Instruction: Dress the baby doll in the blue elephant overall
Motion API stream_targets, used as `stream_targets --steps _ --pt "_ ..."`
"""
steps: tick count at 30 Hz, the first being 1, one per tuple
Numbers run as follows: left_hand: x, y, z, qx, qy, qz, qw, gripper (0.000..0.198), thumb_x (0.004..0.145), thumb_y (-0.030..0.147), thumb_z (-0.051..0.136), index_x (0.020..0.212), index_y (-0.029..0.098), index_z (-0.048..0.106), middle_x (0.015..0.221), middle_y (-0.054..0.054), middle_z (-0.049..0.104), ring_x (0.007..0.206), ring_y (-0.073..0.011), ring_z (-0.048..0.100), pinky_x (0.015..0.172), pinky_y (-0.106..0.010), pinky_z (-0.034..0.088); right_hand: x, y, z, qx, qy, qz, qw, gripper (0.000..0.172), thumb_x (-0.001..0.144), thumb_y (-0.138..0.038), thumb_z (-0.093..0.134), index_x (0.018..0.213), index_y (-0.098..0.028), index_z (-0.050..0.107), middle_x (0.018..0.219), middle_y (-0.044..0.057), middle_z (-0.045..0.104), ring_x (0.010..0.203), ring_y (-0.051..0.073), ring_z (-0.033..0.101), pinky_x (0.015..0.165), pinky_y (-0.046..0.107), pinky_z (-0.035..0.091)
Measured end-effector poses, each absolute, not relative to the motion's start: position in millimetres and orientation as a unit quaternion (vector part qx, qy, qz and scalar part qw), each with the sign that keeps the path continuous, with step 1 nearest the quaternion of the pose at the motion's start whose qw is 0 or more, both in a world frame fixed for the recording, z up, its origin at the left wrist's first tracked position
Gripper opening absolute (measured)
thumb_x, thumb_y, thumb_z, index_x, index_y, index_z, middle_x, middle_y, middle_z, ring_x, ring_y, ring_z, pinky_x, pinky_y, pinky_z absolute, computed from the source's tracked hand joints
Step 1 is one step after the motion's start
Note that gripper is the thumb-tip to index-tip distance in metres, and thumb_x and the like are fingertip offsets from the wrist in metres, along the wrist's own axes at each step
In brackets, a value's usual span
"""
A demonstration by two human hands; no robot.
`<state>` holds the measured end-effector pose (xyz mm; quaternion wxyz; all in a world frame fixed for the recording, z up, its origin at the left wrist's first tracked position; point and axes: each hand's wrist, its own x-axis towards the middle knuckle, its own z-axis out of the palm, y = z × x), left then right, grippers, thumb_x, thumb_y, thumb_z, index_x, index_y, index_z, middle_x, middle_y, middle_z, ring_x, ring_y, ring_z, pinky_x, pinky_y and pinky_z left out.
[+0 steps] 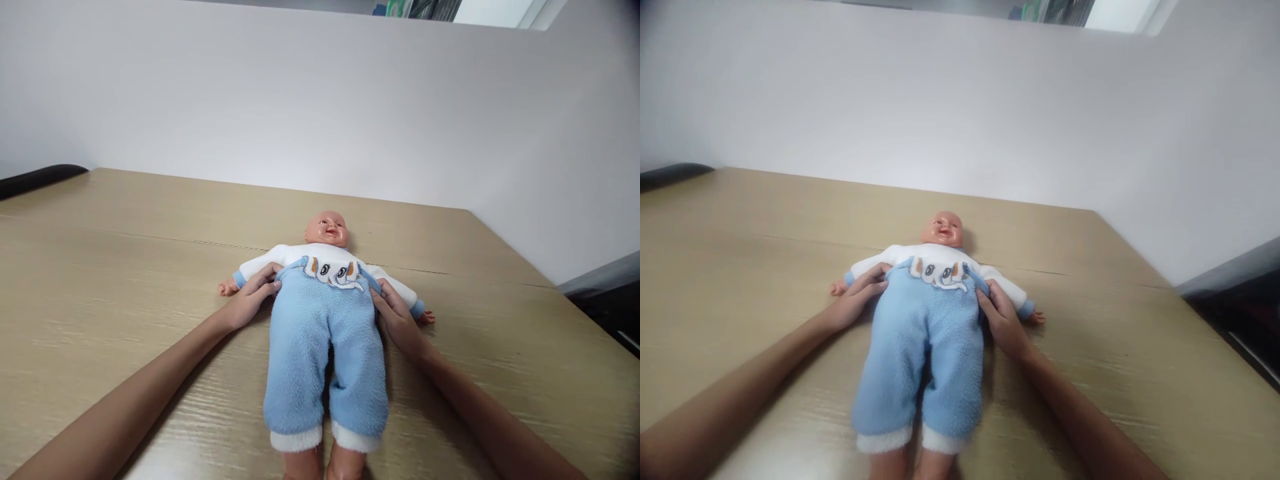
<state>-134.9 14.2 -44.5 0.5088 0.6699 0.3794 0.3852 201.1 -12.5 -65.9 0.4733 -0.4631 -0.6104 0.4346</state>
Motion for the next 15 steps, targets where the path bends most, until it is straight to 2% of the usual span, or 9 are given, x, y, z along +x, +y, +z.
stream_targets --steps 3,5,8,10,13,15 --pt "-141 19 -44 0.696 0.381 0.347 0.500 0.018 0.098 0.039 0.058 0.102 0.021 0.059 0.098 -0.001 0.057 0.096 -0.0209 0.054 0.091 -0.033 0.043 215 -14 -60 -0.479 -0.670 0.387 0.415 0.025 0.108 -0.050 0.059 0.101 -0.027 0.063 0.090 0.000 0.062 0.086 0.022 0.058 0.082 0.033 0.051" --pt "-146 20 -43 0.725 0.387 0.313 0.477 0.020 0.099 0.041 0.059 0.104 0.021 0.061 0.102 -0.002 0.062 0.100 -0.0233 0.058 0.095 -0.035 0.046 227 -13 -58 -0.468 -0.728 0.345 0.364 0.022 0.107 -0.048 0.060 0.105 -0.026 0.064 0.093 0.002 0.065 0.087 0.024 0.061 0.083 0.036 0.053" --pt "-151 21 -42 0.781 0.376 0.278 0.414 0.031 0.100 0.046 0.063 0.117 0.020 0.067 0.122 -0.009 0.070 0.118 -0.0303 0.063 0.109 -0.041 0.047 242 -10 -56 -0.414 -0.817 0.274 0.293 0.018 0.099 -0.039 0.068 0.109 -0.025 0.070 0.106 0.009 0.073 0.101 0.032 0.067 0.098 0.046 0.057" --pt "-152 21 -42 0.807 0.361 0.266 0.385 0.037 0.100 0.047 0.065 0.125 0.019 0.070 0.139 -0.013 0.068 0.132 -0.0343 0.061 0.119 -0.045 0.044 246 -8 -56 -0.383 -0.849 0.247 0.268 0.023 0.095 -0.033 0.071 0.117 -0.024 0.074 0.122 0.013 0.075 0.116 0.037 0.068 0.109 0.052 0.055" --pt "-148 17 -43 0.796 0.359 0.268 0.406 0.044 0.099 0.048 0.066 0.132 0.019 0.070 0.149 -0.015 0.066 0.137 -0.0354 0.060 0.125 -0.048 0.041 241 -8 -59 -0.367 -0.845 0.267 0.283 0.041 0.096 -0.030 0.071 0.136 -0.023 0.072 0.148 0.017 0.068 0.142 0.041 0.059 0.126 0.057 0.043" --pt "-143 13 -44 0.758 0.373 0.288 0.450 0.050 0.098 0.051 0.066 0.137 0.020 0.068 0.150 -0.013 0.067 0.138 -0.0350 0.060 0.126 -0.049 0.040 232 -10 -62 -0.380 -0.807 0.319 0.321 0.043 0.098 -0.035 0.069 0.140 -0.022 0.072 0.156 0.015 0.064 0.151 0.040 0.053 0.133 0.057 0.035"
